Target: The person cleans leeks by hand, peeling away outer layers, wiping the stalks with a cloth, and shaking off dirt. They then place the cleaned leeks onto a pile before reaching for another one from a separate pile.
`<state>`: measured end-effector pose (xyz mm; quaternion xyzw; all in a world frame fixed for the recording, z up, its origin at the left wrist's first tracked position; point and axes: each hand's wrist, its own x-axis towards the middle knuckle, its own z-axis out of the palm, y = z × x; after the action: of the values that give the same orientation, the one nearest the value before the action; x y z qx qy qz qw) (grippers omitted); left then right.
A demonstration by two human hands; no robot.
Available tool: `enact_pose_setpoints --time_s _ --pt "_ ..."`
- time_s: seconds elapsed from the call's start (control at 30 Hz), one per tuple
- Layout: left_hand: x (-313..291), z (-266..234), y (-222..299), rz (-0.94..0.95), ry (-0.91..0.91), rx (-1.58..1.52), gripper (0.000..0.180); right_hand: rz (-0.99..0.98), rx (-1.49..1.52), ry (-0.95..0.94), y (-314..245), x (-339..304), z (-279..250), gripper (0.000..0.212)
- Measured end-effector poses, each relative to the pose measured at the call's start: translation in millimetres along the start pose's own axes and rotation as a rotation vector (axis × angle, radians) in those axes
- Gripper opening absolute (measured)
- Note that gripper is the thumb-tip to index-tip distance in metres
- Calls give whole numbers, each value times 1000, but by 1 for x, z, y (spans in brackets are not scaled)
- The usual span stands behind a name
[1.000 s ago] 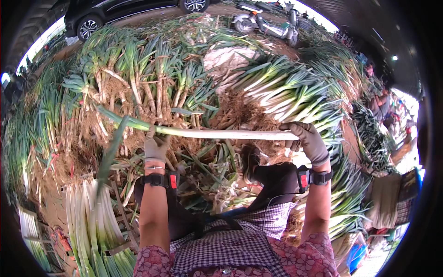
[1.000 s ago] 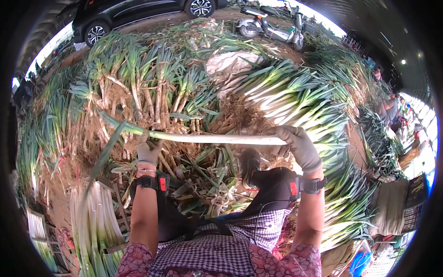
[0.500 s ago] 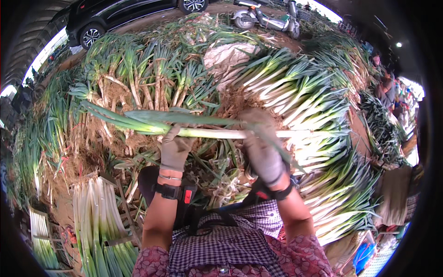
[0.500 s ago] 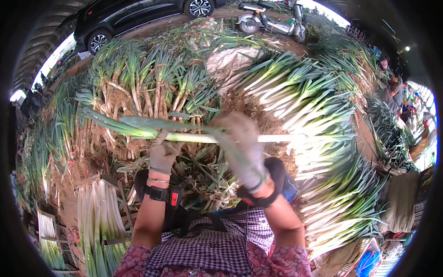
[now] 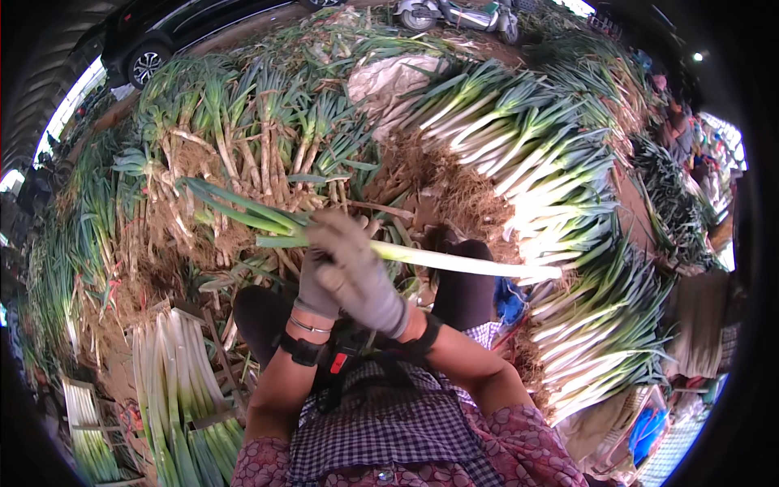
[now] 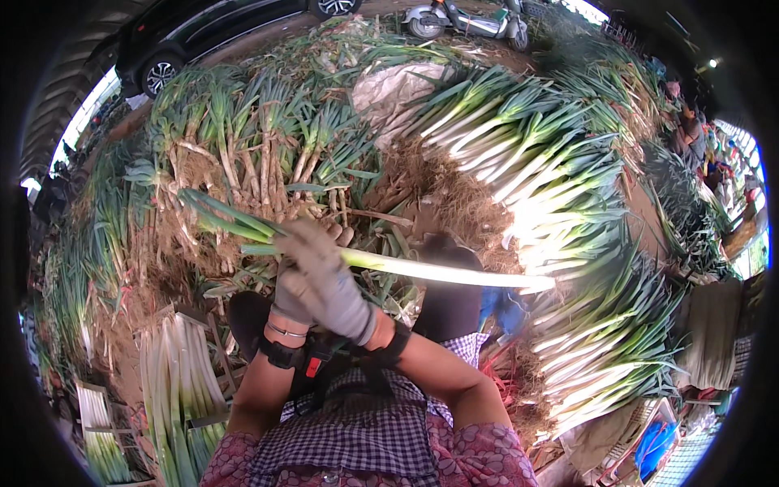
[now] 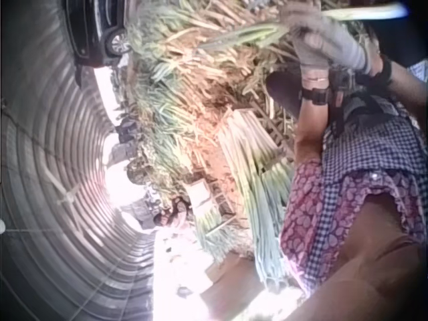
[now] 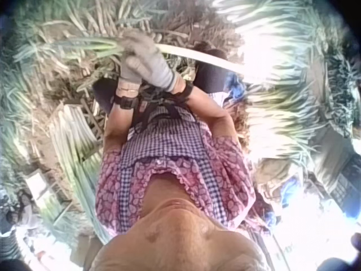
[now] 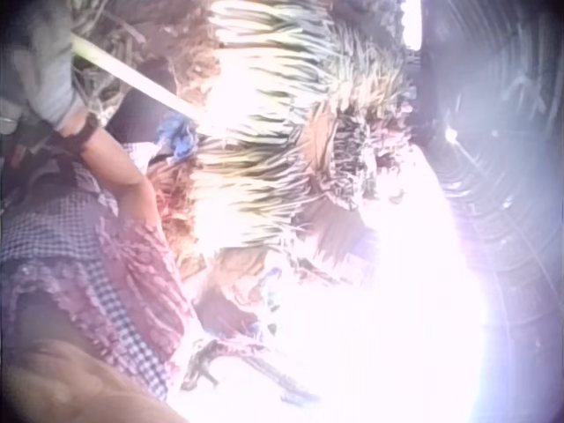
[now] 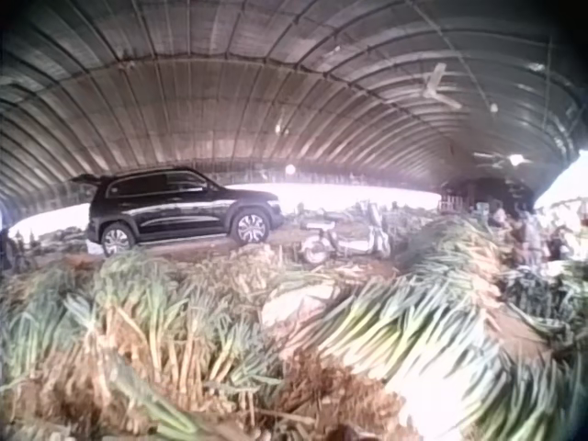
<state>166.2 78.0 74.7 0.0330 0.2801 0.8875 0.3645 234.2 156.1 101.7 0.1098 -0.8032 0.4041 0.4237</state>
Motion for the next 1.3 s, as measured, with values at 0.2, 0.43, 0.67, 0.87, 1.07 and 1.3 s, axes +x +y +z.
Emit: enact_pose_setpoints --time_s 0.2,0.43,0.67,0.87,1.07,1.3 --pt "-1 6 0 -117 -135 -9 39 490 607 559 14 2 -63 41" --pt "-6 5 3 -98 -93 88 29 171 -15 143 -15 -22 -22 45" --pt "-1 2 -1 -61 48 170 21 100 -174 211 7 -27 -9 47" --pt "2 -5 3 -121 -114 -44 24 514 -173 481 65 -37 -84 39" --pt "12 -5 -2 -91 -4 -22 23 506 -5 698 29 -56 -113 45" --pt "10 -15 -6 -43 -173 253 19 100 58 159 5 -15 -19 45"
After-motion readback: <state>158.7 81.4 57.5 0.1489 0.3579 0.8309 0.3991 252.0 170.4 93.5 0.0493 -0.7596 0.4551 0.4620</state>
